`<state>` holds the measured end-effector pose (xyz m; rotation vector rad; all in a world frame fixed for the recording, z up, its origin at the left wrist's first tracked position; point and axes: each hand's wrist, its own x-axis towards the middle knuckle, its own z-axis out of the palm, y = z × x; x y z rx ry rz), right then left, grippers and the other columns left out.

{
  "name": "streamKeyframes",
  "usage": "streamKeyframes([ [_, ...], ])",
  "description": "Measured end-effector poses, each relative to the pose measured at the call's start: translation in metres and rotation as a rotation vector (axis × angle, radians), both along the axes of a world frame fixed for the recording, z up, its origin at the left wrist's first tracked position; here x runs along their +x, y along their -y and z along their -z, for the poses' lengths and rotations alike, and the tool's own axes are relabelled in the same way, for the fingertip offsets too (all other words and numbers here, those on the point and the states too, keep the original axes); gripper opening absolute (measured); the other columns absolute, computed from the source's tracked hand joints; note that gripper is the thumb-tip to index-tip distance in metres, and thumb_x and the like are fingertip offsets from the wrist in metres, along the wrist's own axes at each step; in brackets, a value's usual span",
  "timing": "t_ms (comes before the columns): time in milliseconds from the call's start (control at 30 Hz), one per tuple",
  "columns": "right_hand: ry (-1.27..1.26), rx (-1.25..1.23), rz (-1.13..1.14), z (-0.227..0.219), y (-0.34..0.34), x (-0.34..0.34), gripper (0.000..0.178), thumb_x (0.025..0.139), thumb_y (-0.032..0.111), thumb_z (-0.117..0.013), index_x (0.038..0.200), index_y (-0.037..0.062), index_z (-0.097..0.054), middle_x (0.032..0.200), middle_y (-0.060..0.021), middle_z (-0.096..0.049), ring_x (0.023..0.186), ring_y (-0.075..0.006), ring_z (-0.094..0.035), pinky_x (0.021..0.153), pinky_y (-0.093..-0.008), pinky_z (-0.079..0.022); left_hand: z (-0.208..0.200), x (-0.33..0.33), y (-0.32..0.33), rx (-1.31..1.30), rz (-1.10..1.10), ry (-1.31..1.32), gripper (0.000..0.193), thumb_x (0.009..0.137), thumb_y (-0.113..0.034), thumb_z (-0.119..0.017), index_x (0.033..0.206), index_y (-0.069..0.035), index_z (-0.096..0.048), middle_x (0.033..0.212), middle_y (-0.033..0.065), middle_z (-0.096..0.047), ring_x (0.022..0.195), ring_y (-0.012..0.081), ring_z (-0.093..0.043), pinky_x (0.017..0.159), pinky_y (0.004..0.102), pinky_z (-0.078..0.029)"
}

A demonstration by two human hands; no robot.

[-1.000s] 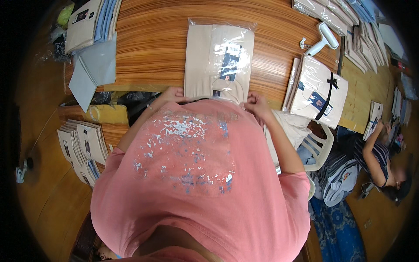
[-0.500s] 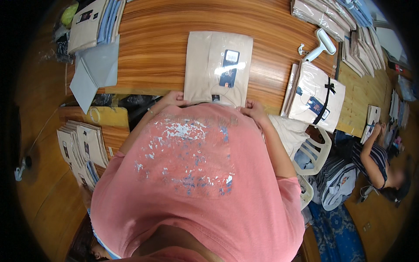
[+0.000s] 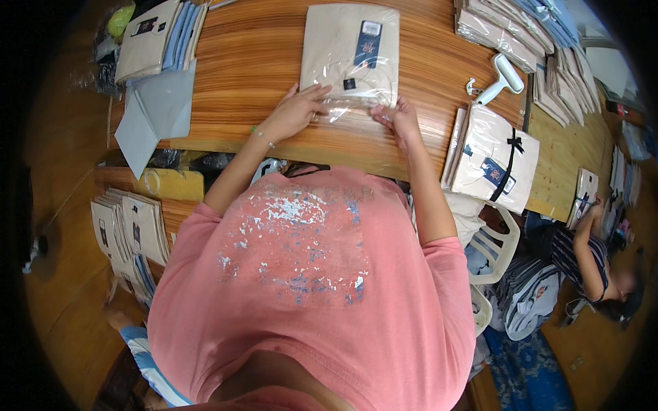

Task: The person folds a shirt on a wooden table, applies a tag to it, and places it inside a clear plastic bag.

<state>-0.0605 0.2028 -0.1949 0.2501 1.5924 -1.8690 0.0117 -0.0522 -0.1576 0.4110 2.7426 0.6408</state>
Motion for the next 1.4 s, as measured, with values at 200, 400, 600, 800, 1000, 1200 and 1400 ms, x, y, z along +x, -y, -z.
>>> streamKeyframes([
  [200,0.192,-0.096,-0.031,0.006,0.007,0.017,0.032,0.079,0.001,-0.06,0.108,0.0065,-0.048,0.093,-0.0088,-0.064,0.077,-0.0173,-0.063,0.066,-0.0294,-0.053,-0.027,0.001,-0.037,-0.043,0.049,-0.322,0.065,0.073,-0.012,-0.063,0.134,-0.014,-0.038,0.147,0.0122,-0.021,0.137,0.0304,-0.017,0.105,0.06,-0.016],
  [400,-0.137,-0.027,-0.132,-0.077,0.041,0.038,0.04,0.081,0.005,-0.057,0.119,0.0049,-0.046,0.091,-0.0075,-0.062,0.08,-0.0142,-0.059,0.072,-0.0263,-0.048,0.014,-0.022,-0.047,0.072,-0.212,-0.468,0.068,0.07,-0.014,-0.065,0.133,-0.011,-0.041,0.136,0.0163,-0.04,0.13,0.0282,-0.033,0.102,0.055,-0.026],
  [600,-0.467,-0.139,0.227,-0.126,0.013,0.008,0.06,0.087,0.022,-0.056,0.138,0.0055,-0.03,0.114,-0.0091,-0.053,0.101,-0.0166,-0.053,0.087,-0.0301,-0.039,-0.04,-0.043,-0.064,1.485,-0.953,-0.169,0.041,0.088,-0.021,-0.055,0.119,0.005,-0.048,0.122,0.0151,-0.053,0.11,0.0272,-0.052,0.099,0.0399,-0.037],
  [800,0.034,-0.094,0.028,-0.03,-0.003,-0.012,0.056,0.088,0.023,-0.055,0.135,0.0034,-0.031,0.118,-0.0137,-0.053,0.098,-0.022,-0.057,0.076,-0.0365,-0.048,0.048,-0.062,-0.099,2.24,-1.282,0.606,0.043,0.087,-0.022,-0.056,0.119,0.004,-0.045,0.12,0.0164,-0.052,0.116,0.03,-0.047,0.097,0.0435,-0.04],
  [1000,-0.121,0.27,-0.201,-0.03,-0.045,-0.052,0.049,0.081,0.014,-0.063,0.126,0.0056,-0.046,0.104,-0.0105,-0.061,0.089,-0.0201,-0.059,0.075,-0.0399,-0.049,0.021,0.03,-0.105,1.881,-0.88,1.008,0.029,0.09,-0.016,-0.054,0.115,-0.002,-0.051,0.109,0.0093,-0.06,0.098,0.0193,-0.059,0.083,0.0342,-0.05],
  [1200,-1.102,0.652,-0.481,-0.034,0.002,-0.017,0.049,0.073,0.014,-0.065,0.119,0.007,-0.051,0.093,-0.0123,-0.059,0.093,-0.0292,-0.053,0.076,-0.0397,-0.044,0.005,0.018,-0.063,0.591,-0.156,-0.358,0.015,0.086,-0.015,-0.054,0.094,-0.006,-0.064,0.079,0.0047,-0.065,0.072,0.0235,-0.062,0.068,0.0336,-0.05],
  [1400,-1.469,1.121,-0.673,-0.003,0.038,0.001,0.029,0.072,0.009,-0.059,0.101,0.009,-0.054,0.093,-0.0076,-0.056,0.094,-0.0259,-0.052,0.08,-0.0395,-0.038,0.048,0.003,-0.051,0.234,-0.037,-0.215,0.019,0.081,-0.013,-0.054,0.096,-0.005,-0.059,0.107,0.0126,-0.056,0.105,0.0309,-0.048,0.087,0.0425,-0.04],
])
